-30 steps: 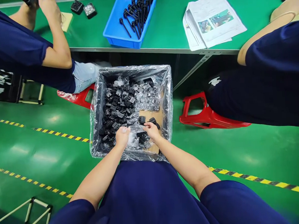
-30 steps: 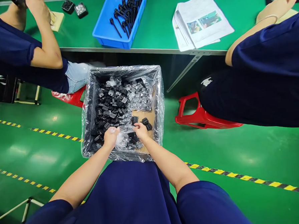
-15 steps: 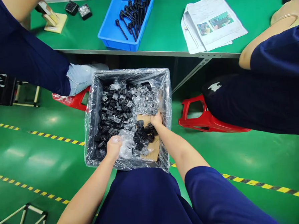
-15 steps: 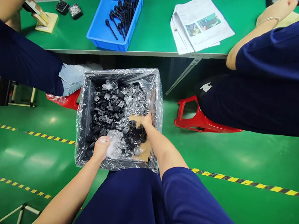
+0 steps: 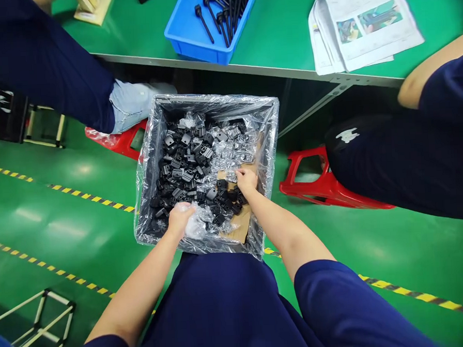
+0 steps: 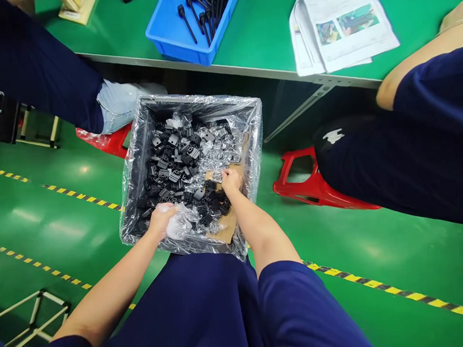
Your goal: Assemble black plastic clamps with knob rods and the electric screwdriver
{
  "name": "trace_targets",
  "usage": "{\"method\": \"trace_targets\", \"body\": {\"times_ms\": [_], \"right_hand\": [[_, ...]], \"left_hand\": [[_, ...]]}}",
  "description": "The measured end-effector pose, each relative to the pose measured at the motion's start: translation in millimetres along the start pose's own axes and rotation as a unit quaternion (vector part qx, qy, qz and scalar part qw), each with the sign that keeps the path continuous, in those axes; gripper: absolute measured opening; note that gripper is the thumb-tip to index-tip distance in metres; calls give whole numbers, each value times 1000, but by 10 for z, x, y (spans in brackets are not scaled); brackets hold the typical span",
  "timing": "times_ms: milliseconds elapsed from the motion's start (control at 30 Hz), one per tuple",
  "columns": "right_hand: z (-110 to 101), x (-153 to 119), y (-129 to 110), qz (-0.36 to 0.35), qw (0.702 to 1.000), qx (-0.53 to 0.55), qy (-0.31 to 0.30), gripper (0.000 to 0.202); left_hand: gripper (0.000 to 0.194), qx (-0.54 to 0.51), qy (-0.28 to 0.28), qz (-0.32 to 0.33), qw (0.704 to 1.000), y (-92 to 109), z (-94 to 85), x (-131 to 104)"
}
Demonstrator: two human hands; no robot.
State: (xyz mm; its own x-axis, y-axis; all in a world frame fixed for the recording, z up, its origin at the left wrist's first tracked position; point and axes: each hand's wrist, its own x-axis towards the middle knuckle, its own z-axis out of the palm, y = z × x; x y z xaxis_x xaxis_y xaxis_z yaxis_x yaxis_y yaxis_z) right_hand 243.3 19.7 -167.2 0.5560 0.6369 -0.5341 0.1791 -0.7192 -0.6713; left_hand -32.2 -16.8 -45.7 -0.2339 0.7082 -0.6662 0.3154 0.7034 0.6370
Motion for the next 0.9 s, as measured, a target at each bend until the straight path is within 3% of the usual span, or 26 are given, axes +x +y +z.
{"method": "trace_targets", "body": {"times_ms": [200,333,467,533,700,767,900], "right_hand": [[-209,-445,-147,3,997,72,-34,27],[-194,-788,-270,43,981,156,-104,44],[-199,-1113,-374,43,952,221,-207,55],[-214,-1229,-410,36,935,238,-262,59],[-231,-1357,-427,12,905,248,-345,65],[-235,-1373,-412,-11,903,244,-354,65],[-248,-1393,-384,-86,902,231,-354,69]], "left_hand": [[38,62,-66,100,991,140,234,-102],[59,77,-103,184,974,325,362,-207],[81,107,-134,217,961,443,409,-249],[75,102,-152,215,959,460,398,-239],[25,33,-157,165,973,404,326,-167],[24,-2,-158,118,980,360,291,-137],[41,-76,-188,15,979,292,217,-110]]}}
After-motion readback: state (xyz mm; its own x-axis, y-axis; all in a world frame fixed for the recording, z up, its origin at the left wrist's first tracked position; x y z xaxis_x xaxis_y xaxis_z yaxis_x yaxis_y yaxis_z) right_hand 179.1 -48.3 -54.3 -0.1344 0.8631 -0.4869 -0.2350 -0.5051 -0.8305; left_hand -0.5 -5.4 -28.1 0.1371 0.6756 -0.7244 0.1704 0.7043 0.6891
